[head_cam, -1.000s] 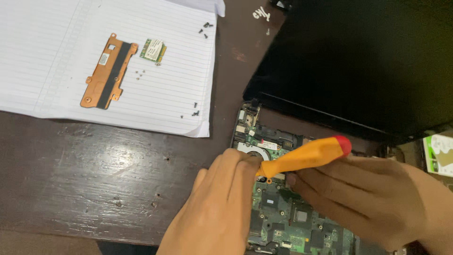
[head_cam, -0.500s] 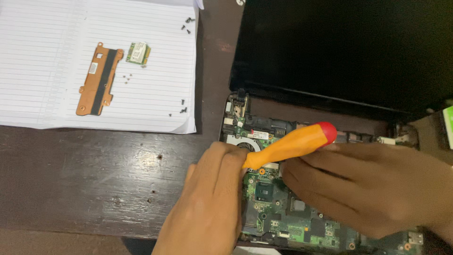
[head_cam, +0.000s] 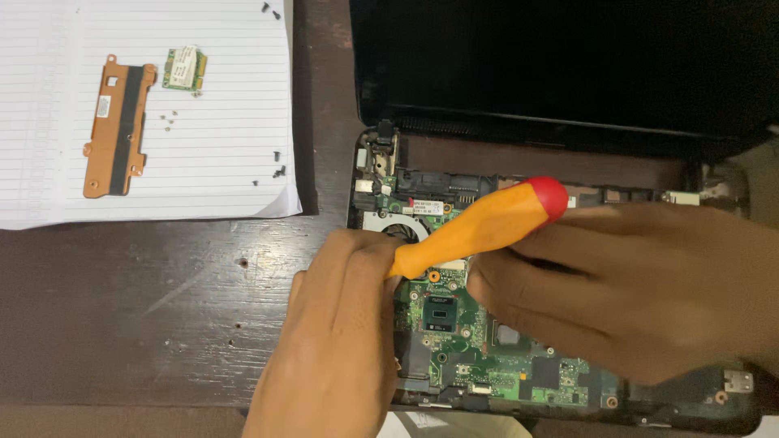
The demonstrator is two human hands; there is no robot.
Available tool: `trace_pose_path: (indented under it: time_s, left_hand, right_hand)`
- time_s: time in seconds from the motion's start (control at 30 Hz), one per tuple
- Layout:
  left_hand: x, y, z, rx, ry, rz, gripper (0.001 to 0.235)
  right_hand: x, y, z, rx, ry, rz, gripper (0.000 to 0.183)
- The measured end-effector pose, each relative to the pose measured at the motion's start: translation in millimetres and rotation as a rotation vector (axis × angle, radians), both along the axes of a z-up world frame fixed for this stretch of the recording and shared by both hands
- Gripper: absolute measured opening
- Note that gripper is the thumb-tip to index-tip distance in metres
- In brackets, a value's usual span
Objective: The person uses a screwdriver to remove screws from a laptop motherboard and places them on a nearby sheet of paper. They then remove a small circuit board component and set it aside before continuing to unscrew other parts of the internal assembly.
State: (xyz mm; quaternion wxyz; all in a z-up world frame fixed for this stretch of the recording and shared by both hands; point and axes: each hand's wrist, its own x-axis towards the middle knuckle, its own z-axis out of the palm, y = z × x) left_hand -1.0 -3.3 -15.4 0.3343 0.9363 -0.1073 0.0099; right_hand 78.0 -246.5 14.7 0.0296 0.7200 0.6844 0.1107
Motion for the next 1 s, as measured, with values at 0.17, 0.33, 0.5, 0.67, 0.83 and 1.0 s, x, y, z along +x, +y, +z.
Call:
trace_pose_path:
  time_s: [0.17, 0.33, 0.5, 0.67, 0.83, 1.0]
  left_hand:
    - [1.8, 1.4, 2.5, -0.078, -0.003, -0.036, 0.027]
    - [3.0, 2.3, 3.2, -0.086, -0.010, -0.060, 0.025]
    - [2.9, 1.6, 3.9, -0.085, 0.025, -0.046, 0.025]
    - [2.9, 2.8, 4.2, -0.093, 0.003, -0.062, 0.027]
    - [2.4, 5.3, 2.7, -0.094, 0.011, -0.060, 0.027]
    - [2.2, 7.5, 1.6, -0.098, 0.017, -0.053, 0.028]
  right_hand:
    - [1.9, 1.2, -3.5, 0.095, 0.040, -0.014, 0.019]
    - [5.1, -1.5, -7.9, 0.108, -0.019, 0.041, 0.019]
    - [5.0, -2.6, -9.8, 0.148, -0.026, 0.022, 0.020]
    - [7.4, -2.0, -8.6, 0.112, -0.030, 0.051, 0.020]
    - [16.5, -8.4, -10.6, -0.037, -0.087, 0.084, 0.029]
    - [13.9, -8.8, -7.5, 0.152, 0.052, 0.044, 0.023]
